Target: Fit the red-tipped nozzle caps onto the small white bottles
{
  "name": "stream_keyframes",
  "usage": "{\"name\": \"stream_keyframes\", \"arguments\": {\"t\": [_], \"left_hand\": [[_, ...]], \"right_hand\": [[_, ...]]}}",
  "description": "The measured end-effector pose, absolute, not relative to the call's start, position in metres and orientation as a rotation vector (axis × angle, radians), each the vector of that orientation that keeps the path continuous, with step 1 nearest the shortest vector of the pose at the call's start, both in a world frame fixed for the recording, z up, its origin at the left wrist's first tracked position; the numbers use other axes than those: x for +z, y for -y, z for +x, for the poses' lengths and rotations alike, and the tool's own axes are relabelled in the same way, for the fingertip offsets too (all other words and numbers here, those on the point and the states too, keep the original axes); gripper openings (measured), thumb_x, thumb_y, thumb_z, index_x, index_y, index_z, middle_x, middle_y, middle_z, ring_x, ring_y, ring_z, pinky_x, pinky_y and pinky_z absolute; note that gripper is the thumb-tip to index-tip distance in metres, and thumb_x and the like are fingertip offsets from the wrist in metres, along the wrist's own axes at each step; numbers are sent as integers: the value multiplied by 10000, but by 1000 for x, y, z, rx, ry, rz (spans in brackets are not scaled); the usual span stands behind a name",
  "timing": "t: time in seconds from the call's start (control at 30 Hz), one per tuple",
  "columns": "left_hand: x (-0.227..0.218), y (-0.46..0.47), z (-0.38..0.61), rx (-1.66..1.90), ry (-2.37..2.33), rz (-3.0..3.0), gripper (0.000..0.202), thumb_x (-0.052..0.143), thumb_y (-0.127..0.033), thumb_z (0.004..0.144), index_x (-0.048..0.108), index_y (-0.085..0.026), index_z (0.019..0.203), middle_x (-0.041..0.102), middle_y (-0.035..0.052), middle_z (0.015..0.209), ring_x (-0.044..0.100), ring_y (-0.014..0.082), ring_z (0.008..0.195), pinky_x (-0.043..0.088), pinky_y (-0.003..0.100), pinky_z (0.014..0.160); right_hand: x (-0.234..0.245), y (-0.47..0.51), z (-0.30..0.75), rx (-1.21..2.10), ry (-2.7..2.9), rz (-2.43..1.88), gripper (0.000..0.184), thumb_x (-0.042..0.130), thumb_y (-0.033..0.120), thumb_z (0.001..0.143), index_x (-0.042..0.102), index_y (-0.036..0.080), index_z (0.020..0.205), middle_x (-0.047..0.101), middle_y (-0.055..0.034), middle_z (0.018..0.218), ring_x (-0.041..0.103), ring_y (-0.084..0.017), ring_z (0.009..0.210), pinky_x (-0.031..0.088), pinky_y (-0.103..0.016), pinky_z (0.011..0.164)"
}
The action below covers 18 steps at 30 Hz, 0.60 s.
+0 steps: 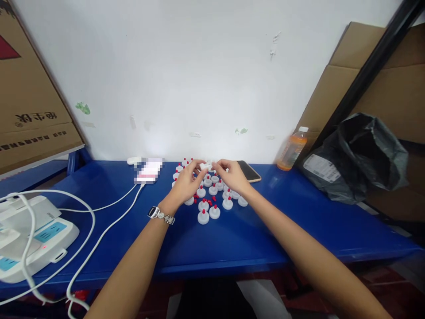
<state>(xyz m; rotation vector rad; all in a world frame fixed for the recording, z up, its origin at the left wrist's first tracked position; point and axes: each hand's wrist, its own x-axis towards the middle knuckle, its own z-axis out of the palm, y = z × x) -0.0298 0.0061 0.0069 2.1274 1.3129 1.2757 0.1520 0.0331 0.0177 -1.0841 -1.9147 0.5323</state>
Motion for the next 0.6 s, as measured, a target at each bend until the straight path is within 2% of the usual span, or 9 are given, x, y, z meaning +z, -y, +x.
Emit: {"name": "stream_keyframes", "arguments": {"t": [0.1, 0.17, 0.3, 0.47, 0.6], "left_hand": [[8, -5, -28, 1267, -1326, 2147, 349, 432, -417, 996, 582, -207, 1232, 648, 46, 925, 600, 187, 849, 460, 307, 728], [7, -5, -28, 1248, -1335, 2155, 361, 416, -435, 1000, 591, -212, 1223, 648, 44, 917, 595, 189, 849, 455, 307, 725], [5, -7, -28, 1225, -1350, 2165, 376, 412, -452, 999, 593, -207, 1219, 641, 38, 874, 588, 187, 826, 450, 309, 718], [4, -8, -28, 1238, -1322, 2188, 355, 419, -445, 996, 596, -213, 1198, 643, 36, 868, 592, 187, 818, 452, 308, 712], [6, -7, -27, 1230, -1345, 2177, 360, 417, -448, 998, 594, -206, 1197, 645, 40, 887, 592, 184, 813, 451, 308, 717]], "right_hand": [[14, -16, 165, 181, 2241, -1109, 225, 572, 345, 872, 648, 188, 729, 658, -24, 747, 531, -193, 817, 334, -370, 846], [13, -7, 171, 61, 2456, -1123, 203, 637, 361, 832, 651, 195, 714, 659, -31, 764, 518, -217, 865, 292, -404, 885], [10, 2, 172, -41, 2632, -1175, 224, 670, 412, 816, 677, 195, 760, 660, -67, 815, 502, -262, 931, 278, -423, 883], [6, 3, 163, -148, 2700, -1170, 132, 613, 280, 848, 693, 176, 840, 688, -114, 910, 496, -287, 978, 272, -429, 879], [3, -1, 163, -118, 2685, -1146, 139, 544, 202, 875, 675, 172, 843, 705, -102, 899, 509, -269, 966, 262, -418, 876]]}}
